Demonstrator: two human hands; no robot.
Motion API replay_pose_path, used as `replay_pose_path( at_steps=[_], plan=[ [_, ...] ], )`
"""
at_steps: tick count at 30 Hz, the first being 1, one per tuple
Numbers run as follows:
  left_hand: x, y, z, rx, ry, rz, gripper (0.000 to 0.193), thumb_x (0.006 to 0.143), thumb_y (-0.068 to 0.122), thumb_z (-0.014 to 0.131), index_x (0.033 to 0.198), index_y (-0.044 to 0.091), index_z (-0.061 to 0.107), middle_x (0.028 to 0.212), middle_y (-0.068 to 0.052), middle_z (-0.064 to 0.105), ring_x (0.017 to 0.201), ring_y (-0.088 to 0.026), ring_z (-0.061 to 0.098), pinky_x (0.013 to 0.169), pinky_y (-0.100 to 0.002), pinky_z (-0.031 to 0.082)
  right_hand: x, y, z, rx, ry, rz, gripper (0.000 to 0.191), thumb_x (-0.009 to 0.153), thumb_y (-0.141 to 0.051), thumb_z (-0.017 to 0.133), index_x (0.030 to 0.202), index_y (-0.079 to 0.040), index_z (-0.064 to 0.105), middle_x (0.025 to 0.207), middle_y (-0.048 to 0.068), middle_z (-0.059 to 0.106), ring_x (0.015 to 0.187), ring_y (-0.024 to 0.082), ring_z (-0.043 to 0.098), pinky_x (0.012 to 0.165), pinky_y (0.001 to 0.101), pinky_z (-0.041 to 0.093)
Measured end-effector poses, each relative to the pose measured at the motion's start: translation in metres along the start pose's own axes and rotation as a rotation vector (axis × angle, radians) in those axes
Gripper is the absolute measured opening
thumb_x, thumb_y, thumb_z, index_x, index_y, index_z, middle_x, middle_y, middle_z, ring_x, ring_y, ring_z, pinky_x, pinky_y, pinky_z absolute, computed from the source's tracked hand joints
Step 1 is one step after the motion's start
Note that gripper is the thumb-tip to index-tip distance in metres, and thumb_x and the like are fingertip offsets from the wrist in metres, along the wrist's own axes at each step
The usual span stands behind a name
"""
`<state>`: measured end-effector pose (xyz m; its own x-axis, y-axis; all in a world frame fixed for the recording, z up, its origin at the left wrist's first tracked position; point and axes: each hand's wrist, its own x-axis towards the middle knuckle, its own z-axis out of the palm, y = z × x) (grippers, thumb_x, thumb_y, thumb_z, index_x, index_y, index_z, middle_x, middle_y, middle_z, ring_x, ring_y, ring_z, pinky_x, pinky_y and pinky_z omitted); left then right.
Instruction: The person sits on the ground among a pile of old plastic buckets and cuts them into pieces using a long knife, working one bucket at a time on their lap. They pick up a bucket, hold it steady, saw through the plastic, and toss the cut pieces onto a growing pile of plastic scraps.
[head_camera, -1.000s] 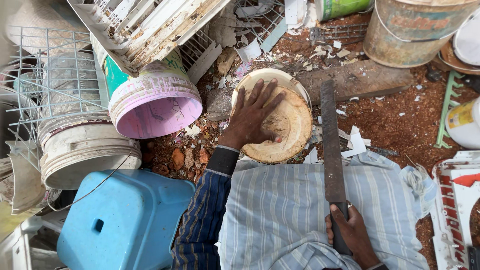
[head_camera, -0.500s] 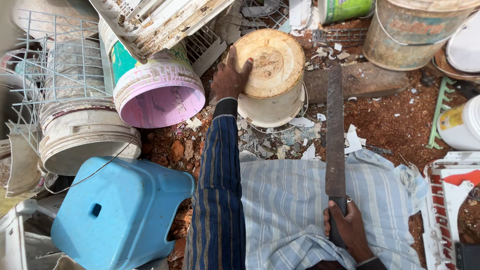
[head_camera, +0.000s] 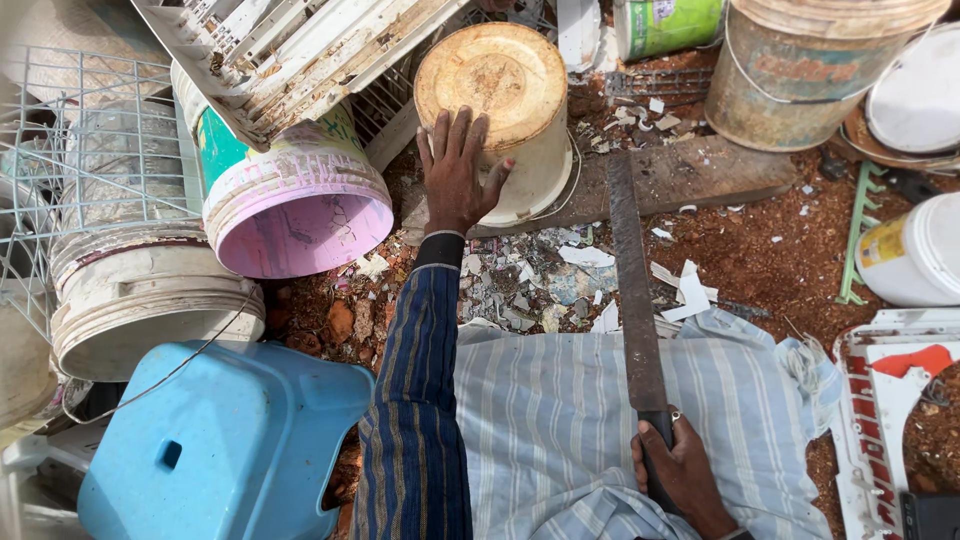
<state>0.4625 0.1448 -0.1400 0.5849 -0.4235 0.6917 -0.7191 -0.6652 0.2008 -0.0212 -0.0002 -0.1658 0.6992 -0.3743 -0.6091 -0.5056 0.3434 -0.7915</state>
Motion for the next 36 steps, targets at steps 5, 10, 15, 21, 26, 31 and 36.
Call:
replay_pose_path(
  at_steps=[5,10,15,21,26,31,36],
  plan=[
    [0.019,0.008,-0.023,0.101,-0.143,-0.027,0.069,0.076,0.023,0.083,0.140,0.013,0.058,0.139,-0.012,0.055,0.134,-0.034,0.048,0.119,-0.051,0.031,-0.004,0.009,0.005,-0.173,0.010,0.000,0.023,0.098,-0.021,0.060,0.101,0.001,0.053,0.067,0.008,0.060,0.047,0.014,0.055,0.043,0.0327,0.046],
    [0.039,0.010,-0.013,0.059,-0.142,-0.097,0.071,0.075,0.034,0.088,0.135,0.012,0.057,0.117,-0.010,0.055,0.116,-0.033,0.052,0.104,-0.048,0.039,-0.010,0.004,0.006,-0.557,0.127,-0.100,0.029,0.095,-0.025,0.061,0.118,-0.006,0.060,0.060,0.011,0.062,0.048,0.020,0.058,0.049,0.0384,0.047],
    [0.051,0.001,-0.005,0.100,-0.258,-0.151,0.069,0.072,0.034,0.088,0.132,0.014,0.059,0.109,-0.009,0.054,0.106,-0.031,0.052,0.097,-0.046,0.040,-0.001,-0.012,0.004,-0.845,0.126,-0.084,0.035,0.098,-0.031,0.063,0.125,-0.009,0.059,0.060,0.017,0.066,0.052,0.030,0.066,0.055,0.0447,0.050],
    [0.056,-0.033,0.008,0.114,-0.288,-0.024,0.055,0.083,0.013,0.078,0.134,0.017,0.062,0.111,-0.005,0.061,0.106,-0.029,0.056,0.099,-0.043,0.044,-0.003,-0.004,0.007,-0.781,0.247,-0.309,0.040,0.097,-0.030,0.062,0.129,-0.007,0.054,0.066,0.021,0.067,0.061,0.039,0.067,0.057,0.0481,0.051],
    [0.053,-0.046,0.017,0.055,-0.231,-0.039,0.053,0.084,0.006,0.073,0.135,0.016,0.064,0.121,-0.002,0.065,0.109,-0.027,0.058,0.103,-0.039,0.045,0.008,0.008,0.001,-0.837,0.286,-0.434,0.033,0.097,-0.027,0.056,0.119,-0.003,0.052,0.076,0.023,0.071,0.073,0.048,0.070,0.063,0.0523,0.054],
    [0.047,-0.041,0.015,0.045,-0.246,-0.072,0.054,0.086,0.001,0.069,0.139,0.012,0.062,0.125,-0.006,0.063,0.113,-0.029,0.056,0.107,-0.041,0.043,0.019,0.000,0.002,-1.121,0.088,-0.171,0.034,0.101,-0.035,0.052,0.113,-0.004,0.052,0.076,0.022,0.074,0.070,0.044,0.071,0.063,0.0512,0.054],
    [0.041,-0.035,0.018,0.036,-0.181,-0.106,0.055,0.085,-0.003,0.066,0.137,0.013,0.062,0.129,-0.006,0.061,0.118,-0.029,0.055,0.113,-0.042,0.040,-0.006,-0.021,0.016,-0.291,-0.134,0.263,0.039,0.103,-0.041,0.049,0.110,-0.003,0.049,0.065,0.013,0.054,0.041,0.023,0.047,0.040,0.0405,0.042]
  ],
)
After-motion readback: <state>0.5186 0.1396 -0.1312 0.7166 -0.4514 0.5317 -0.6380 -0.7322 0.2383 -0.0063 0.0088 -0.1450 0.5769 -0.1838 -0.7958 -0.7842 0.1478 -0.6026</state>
